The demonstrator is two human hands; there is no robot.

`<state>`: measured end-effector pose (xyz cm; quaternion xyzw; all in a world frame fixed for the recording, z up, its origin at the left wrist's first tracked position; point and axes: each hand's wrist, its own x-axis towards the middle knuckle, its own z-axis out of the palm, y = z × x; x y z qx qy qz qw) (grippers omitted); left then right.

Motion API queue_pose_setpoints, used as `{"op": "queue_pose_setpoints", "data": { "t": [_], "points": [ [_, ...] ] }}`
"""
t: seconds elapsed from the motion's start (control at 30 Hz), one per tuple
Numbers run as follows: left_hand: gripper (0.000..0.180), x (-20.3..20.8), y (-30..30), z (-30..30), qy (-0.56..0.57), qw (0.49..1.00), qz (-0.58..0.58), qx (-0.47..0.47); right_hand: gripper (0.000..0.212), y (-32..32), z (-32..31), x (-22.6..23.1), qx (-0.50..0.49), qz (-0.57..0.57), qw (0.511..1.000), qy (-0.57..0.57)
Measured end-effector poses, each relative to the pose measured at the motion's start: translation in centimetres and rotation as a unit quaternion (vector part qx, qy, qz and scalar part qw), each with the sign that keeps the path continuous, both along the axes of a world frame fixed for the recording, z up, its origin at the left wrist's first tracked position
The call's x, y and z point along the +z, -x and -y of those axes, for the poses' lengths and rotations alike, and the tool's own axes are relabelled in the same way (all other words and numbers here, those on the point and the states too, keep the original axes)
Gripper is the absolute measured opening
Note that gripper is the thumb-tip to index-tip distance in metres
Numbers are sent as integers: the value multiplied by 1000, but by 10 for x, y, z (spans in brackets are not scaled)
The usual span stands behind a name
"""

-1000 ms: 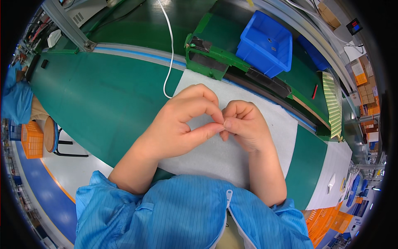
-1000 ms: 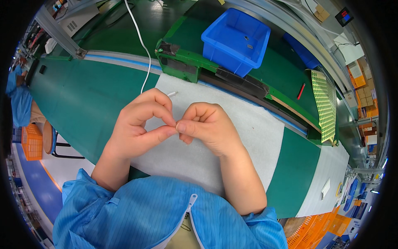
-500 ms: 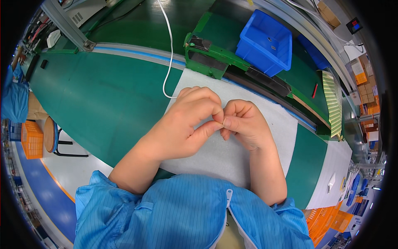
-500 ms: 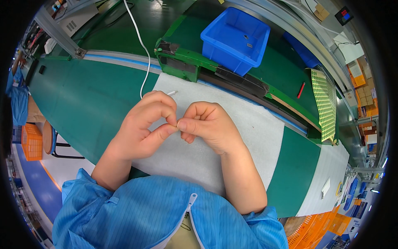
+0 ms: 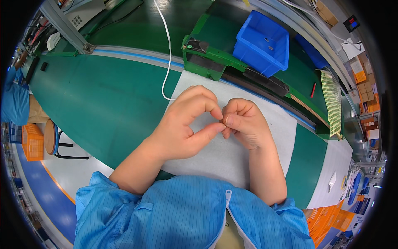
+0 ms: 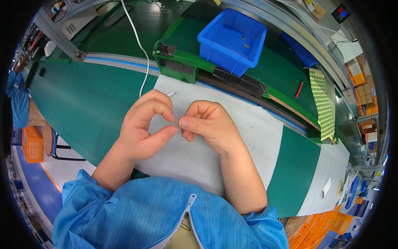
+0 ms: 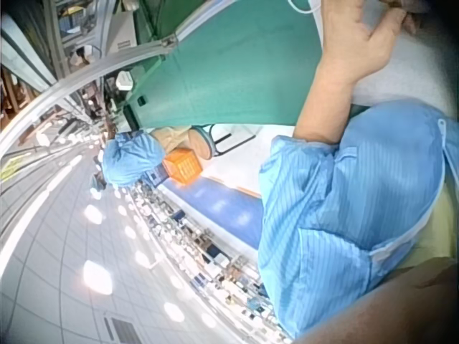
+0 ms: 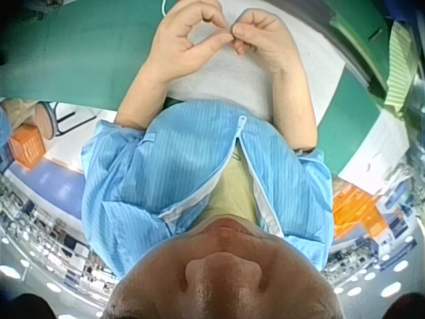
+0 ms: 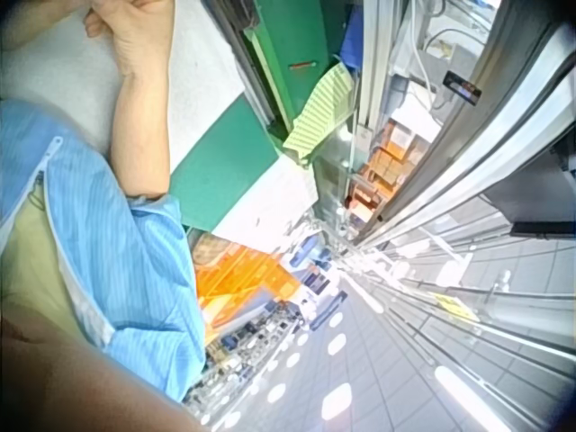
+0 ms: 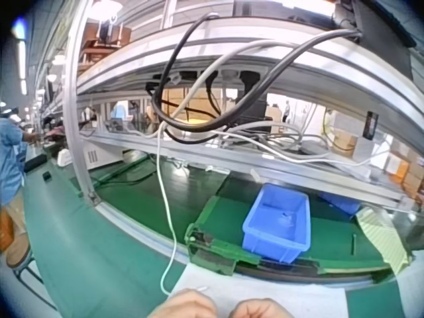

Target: The person assembles small electronic components by attaching an electronic connector to a cable, then placing the connected cable into a white housing. This is done by hand, using a small screwdriver to secure the components.

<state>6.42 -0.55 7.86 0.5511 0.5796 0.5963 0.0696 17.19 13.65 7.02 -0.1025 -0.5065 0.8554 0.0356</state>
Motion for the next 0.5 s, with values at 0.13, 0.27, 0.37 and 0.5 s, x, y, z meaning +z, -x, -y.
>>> {"op": "queue_pose_setpoints", "data": {
  "t": [0.13,0.27,0.37,0.5],
  "points": [
    [19,0,-1,-1,2,1000,-5,-10,14,0,0,0,5,-7,1000,3],
    [18,0,-1,-1,6,1000,-4,-9,14,0,0,-1,7,-10,1000,6],
    [17,1,-2,-2,4,1000,-4,0,15,1,0,-2,5,-10,1000,5],
    [16,2,-1,-1,8,1000,-12,-1,15,1,0,-3,1,-6,1000,1]
  ]
}}
